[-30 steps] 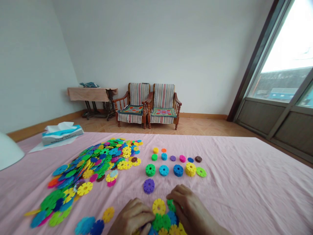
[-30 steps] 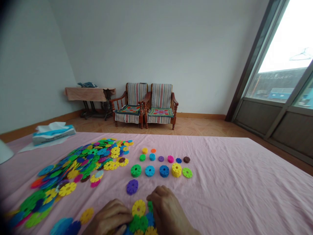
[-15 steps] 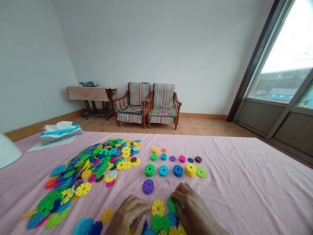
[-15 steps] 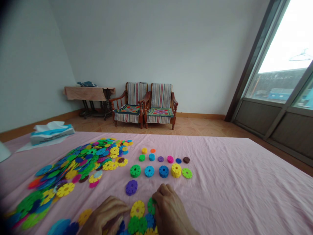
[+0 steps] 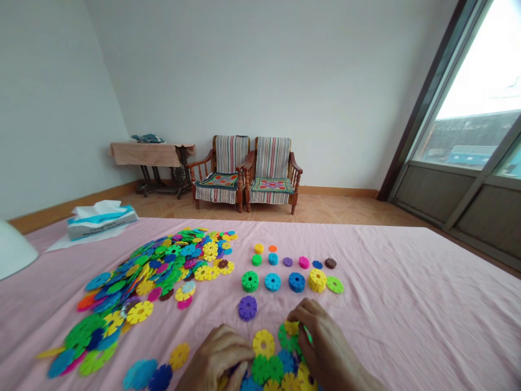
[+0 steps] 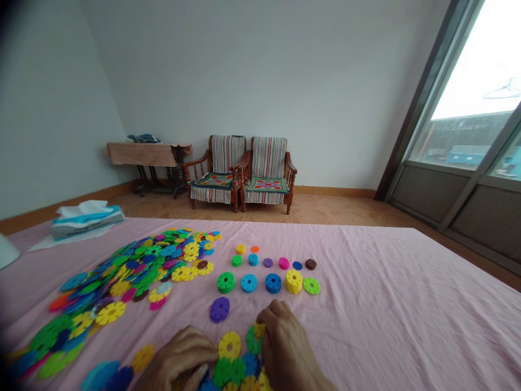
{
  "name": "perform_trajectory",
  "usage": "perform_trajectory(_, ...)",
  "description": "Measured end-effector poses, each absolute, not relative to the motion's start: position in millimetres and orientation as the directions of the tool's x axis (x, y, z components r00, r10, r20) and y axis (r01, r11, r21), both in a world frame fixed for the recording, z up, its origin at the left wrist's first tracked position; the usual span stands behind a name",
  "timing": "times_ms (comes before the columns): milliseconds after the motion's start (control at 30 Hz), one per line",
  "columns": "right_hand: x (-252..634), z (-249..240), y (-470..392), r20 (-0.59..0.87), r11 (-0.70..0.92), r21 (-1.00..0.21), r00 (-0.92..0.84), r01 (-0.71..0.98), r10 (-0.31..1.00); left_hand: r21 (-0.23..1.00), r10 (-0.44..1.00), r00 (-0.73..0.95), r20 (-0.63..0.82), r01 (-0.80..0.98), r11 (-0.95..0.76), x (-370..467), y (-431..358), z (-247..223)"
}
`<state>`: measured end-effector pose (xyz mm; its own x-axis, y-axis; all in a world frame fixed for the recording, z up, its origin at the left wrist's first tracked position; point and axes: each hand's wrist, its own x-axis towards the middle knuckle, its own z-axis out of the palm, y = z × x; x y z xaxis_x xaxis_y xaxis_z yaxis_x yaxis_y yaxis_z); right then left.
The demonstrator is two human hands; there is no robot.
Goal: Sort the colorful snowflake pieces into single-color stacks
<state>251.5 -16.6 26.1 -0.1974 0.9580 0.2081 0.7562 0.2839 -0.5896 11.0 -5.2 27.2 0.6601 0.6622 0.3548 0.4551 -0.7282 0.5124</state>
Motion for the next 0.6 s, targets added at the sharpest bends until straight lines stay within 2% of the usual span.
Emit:
perform_trajectory(167,253.8,25.4,-13.1,0.159,0.22,-0.576,-0.156,0.787,0.975,0.538,0.642,0.677,0.36,0.412,-0.735,10.8,-7.3,26.8)
perform_trajectory(367,251.8,25.5,-13.2,0.209,0.313,-0.664,-0.232,0.68,0.95,0.56,0.634,0.658,0.406,0.369,-0.742,10.8,-8.1,25.5)
perform_trajectory(500,255.8,26.9,-9.6,0.206,0.25,-0.666,-0.149,0.702,0.967,0.568,0.674,0.552,0.491,0.383,-0.728,7.6,-5.0,20.9)
perform_trajectory(600,254.9,26.6,-9.8,0.185,0.245,-0.651,-0.163,0.718,0.969,0.587,0.73,0.442,0.522,0.435,-0.683,3.6,-2.2,18.8)
